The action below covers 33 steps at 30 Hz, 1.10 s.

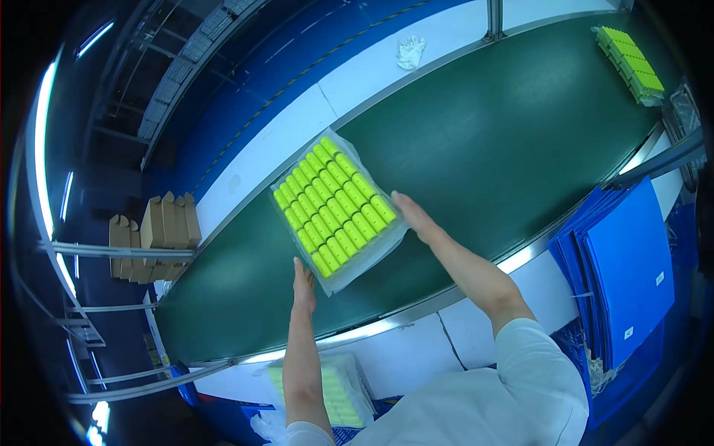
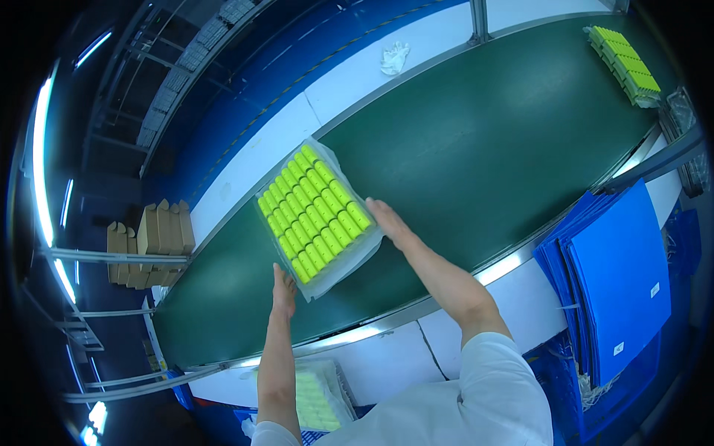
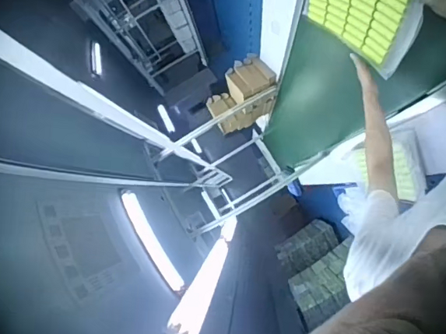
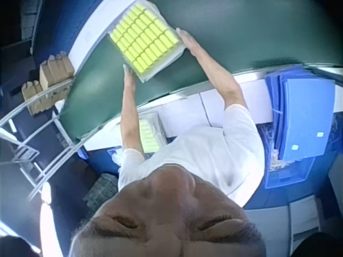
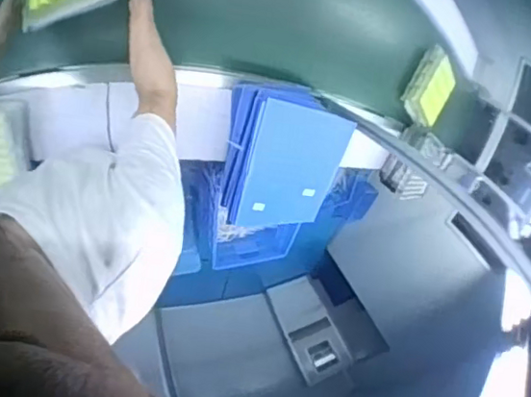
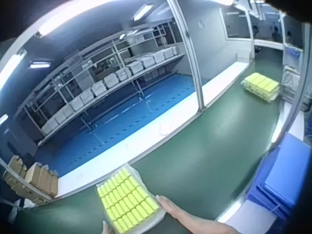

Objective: The person wraps a tray of yellow cylindrical items in a white sheet and places it on a conveyor belt. The person then assembles a blue box by inserting a white foam insert and securing it with a rubber band before repeating the wrapping process for a second tray.

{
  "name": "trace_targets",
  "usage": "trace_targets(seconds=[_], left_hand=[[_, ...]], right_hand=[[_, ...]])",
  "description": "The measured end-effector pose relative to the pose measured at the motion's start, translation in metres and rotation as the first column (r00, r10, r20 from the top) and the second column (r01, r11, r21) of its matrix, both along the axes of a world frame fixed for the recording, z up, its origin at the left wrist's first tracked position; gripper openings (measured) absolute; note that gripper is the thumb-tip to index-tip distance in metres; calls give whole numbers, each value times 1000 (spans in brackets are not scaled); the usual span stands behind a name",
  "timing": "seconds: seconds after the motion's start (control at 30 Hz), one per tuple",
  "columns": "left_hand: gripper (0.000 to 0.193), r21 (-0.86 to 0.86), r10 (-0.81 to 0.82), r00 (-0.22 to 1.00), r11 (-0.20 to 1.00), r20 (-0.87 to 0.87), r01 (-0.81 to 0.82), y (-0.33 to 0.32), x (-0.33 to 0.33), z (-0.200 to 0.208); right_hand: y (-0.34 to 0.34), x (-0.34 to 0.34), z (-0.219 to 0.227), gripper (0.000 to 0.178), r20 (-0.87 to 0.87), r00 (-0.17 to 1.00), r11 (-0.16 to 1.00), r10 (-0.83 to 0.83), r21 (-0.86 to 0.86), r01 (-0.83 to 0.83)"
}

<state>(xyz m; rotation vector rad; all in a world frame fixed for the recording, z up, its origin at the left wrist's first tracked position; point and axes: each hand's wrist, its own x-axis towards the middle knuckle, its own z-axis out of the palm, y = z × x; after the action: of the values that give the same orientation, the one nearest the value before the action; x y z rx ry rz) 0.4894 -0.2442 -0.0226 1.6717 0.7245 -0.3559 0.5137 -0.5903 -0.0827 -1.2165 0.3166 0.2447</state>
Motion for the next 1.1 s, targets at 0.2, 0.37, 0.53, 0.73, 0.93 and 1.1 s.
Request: trace_targets(seconds=[0.2, 0.37, 0.53, 0.73, 0.93, 1.1], left_hand=[[72, -337, -148, 984, 935, -99, 107, -17, 61, -25], [58, -190, -255, 948, 957, -189, 220, -2, 93, -1], [59, 371, -640, 741, 651, -202, 663, -39, 127, 31], [77, 495, -125, 906, 863, 404, -101, -6, 27, 16], [98, -452, 215, 976, 869, -18, -199, -37, -129, -33], [71, -420, 37, 999, 907, 37, -18, -96, -126, -30]], right_hand=[[43, -40, -32, 84, 5, 999, 900, 48, -435, -40], [109, -154, -4, 88, 78, 983, 928, -166, -323, 183], [92, -208, -2, 80, 67, 995, 986, 80, -148, -69], [-69, -151, -8, 94, 258, 965, 679, 48, -717, 158], [-113, -5, 16, 75, 65, 830, 493, 554, -829, -264], [-101, 57, 29, 52, -297, 613, 190, 732, -775, -602]])
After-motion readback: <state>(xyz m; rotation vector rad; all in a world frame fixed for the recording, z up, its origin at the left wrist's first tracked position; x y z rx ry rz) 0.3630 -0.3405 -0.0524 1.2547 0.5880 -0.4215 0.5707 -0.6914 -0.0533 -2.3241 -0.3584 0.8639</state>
